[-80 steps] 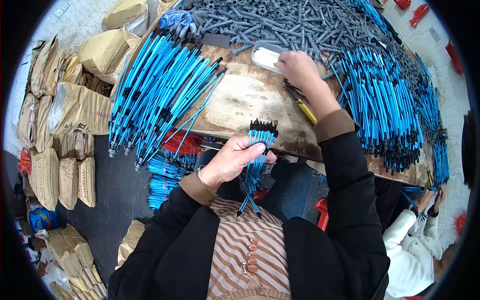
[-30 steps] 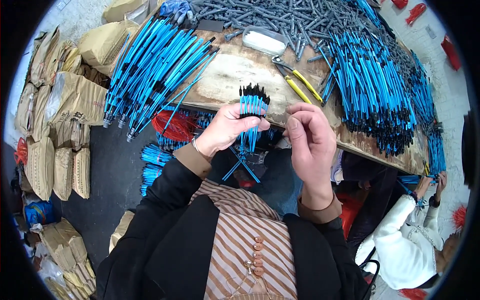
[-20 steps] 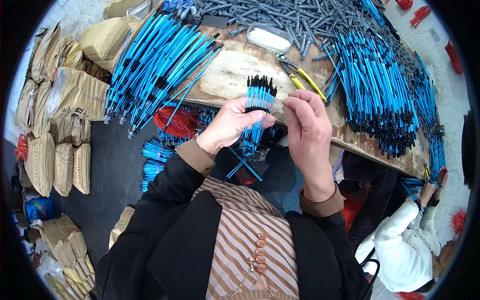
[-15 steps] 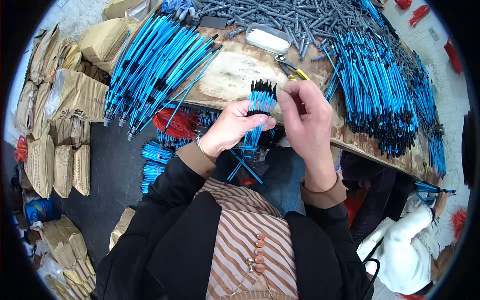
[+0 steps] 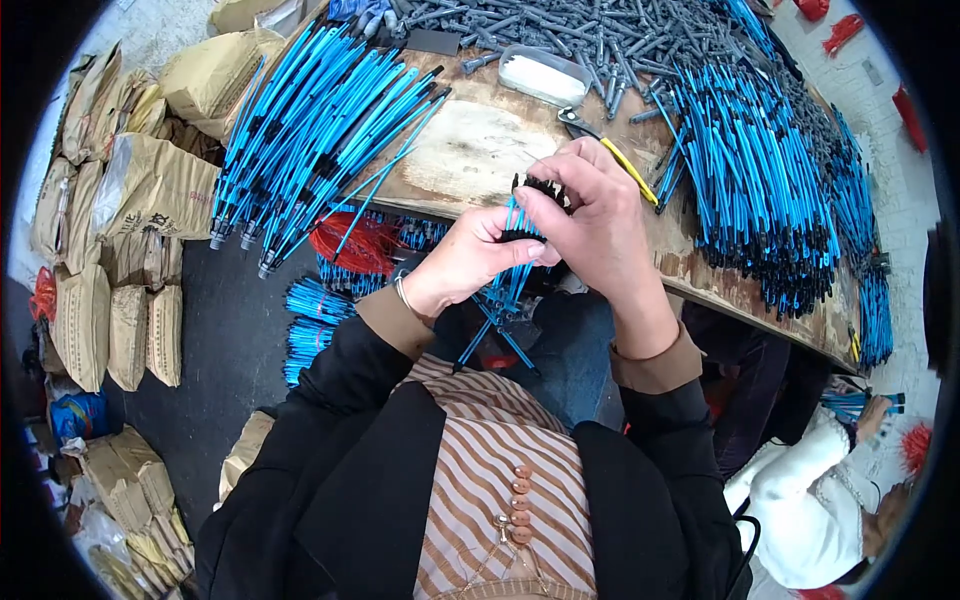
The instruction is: Assembling blue rod-like components into a circular base and securing them using pliers.
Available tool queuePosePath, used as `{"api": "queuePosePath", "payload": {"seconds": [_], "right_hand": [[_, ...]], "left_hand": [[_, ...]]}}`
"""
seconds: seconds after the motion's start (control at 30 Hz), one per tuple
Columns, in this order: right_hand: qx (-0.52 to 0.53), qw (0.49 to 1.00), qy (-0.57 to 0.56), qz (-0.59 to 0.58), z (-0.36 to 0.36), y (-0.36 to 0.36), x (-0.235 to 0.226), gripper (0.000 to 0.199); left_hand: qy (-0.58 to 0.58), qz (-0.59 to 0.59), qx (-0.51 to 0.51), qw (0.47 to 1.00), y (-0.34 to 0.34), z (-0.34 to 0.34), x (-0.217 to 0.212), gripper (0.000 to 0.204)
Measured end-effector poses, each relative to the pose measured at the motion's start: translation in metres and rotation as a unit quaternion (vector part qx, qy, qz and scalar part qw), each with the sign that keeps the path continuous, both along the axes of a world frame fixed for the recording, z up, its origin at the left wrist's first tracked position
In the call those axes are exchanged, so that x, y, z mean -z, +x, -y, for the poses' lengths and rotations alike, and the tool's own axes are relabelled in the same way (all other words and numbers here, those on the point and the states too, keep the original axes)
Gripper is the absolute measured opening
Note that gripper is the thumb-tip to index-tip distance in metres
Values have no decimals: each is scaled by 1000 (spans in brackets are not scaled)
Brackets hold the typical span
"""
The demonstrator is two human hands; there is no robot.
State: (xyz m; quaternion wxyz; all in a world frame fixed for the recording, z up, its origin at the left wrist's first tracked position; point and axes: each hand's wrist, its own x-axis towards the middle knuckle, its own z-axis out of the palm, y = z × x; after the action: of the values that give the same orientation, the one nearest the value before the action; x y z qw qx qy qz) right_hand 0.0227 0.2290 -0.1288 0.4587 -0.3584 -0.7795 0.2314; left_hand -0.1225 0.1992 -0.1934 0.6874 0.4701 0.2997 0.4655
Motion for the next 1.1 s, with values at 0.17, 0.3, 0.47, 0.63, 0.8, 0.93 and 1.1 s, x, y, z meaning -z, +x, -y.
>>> {"api": "queuePosePath", "payload": {"seconds": [0.17,0.3,0.47,0.63,0.8,0.93,1.1], "right_hand": [[5,1000,1,18,2,1,-1,13],[-6,1000,-25,12,3,3,-3,13],[-29,998,-59,1,3,8,-3,15],[-18,995,57,84,1,12,-4,20],[-13,968,167,185,1,20,-11,24],[6,988,98,122,-2,29,-13,25],[87,995,6,45,9,45,-5,13]], "left_hand": [[11,17,5,1000,0,0,6,19],[10,14,6,1000,1,1,3,19],[-12,13,5,1000,2,3,5,18],[-27,20,6,999,0,3,5,18],[-18,4,14,1000,-3,2,4,18],[-15,-2,12,1000,-3,2,3,19],[-23,22,1,1000,-1,1,1,19]]}}
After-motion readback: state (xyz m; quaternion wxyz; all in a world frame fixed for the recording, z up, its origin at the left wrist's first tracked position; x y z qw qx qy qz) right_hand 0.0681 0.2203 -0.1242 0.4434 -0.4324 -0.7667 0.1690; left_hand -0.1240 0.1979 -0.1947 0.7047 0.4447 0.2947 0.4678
